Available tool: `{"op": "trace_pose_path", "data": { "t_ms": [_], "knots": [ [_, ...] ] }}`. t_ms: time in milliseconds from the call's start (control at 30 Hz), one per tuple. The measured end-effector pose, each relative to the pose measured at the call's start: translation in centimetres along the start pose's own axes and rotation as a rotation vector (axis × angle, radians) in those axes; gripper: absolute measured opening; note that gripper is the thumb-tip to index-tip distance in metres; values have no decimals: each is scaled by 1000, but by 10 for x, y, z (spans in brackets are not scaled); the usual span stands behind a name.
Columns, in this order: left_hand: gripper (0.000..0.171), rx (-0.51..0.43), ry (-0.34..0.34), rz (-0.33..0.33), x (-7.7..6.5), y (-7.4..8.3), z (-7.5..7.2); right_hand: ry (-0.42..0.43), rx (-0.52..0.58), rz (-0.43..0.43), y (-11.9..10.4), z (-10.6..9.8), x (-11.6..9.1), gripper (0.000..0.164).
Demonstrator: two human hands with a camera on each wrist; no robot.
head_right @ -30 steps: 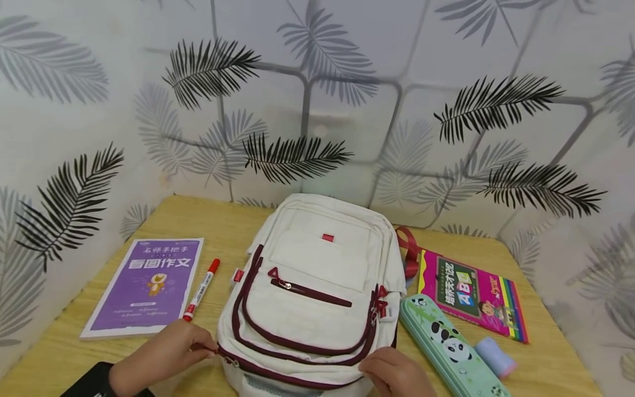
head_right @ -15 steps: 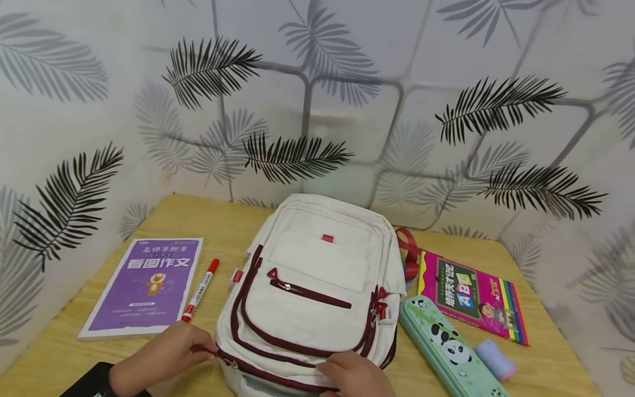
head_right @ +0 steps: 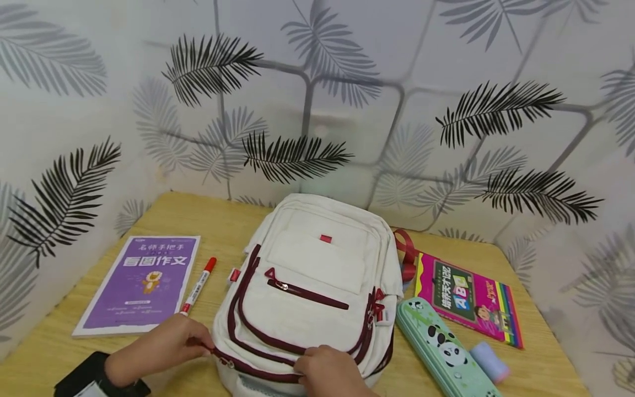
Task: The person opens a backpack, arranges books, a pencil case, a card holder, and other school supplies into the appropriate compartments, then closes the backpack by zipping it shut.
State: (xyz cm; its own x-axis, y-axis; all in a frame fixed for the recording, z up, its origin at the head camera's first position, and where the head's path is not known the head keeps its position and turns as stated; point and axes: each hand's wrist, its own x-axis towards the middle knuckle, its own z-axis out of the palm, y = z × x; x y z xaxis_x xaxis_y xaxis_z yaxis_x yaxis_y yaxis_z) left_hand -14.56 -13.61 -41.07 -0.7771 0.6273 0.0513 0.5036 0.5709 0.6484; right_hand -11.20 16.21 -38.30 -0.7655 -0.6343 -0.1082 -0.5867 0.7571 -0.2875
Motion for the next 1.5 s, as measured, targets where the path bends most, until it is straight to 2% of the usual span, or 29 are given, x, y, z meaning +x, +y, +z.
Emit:
{"op": "trace_pose_path", "data": {
  "t_ms": [100,333,467,667,800,967,1133,1333,1500],
  "knots": [
    [4,-18,9,32,2,-2,1,38,19,-5,4,0,-3,7],
    [4,-90,-4,-10,3,-10,-3,87,83,-55,10,1,-4,10],
    [5,-122,5,24,5,-15,-6,111,124,-70,14,2,-5,11],
    [5,-134,15,-3,8,-19,-8,160,134,-90,13,1,-6,9],
    [6,-140,33,13,8,-20,-8,176,142,-90,12,0,-7,9],
    [5,-127,47,-4,8,-24,-9,210,148,-111,13,1,-9,9],
    [6,-113,42,-24,13,-23,-11,288,113,-199,19,2,-11,11],
    [4,-63,58,-33,11,-21,-13,329,45,-351,25,6,-9,13],
    [4,-52,69,-13,14,-21,-13,366,43,-404,28,5,-9,13]
  ]
}}
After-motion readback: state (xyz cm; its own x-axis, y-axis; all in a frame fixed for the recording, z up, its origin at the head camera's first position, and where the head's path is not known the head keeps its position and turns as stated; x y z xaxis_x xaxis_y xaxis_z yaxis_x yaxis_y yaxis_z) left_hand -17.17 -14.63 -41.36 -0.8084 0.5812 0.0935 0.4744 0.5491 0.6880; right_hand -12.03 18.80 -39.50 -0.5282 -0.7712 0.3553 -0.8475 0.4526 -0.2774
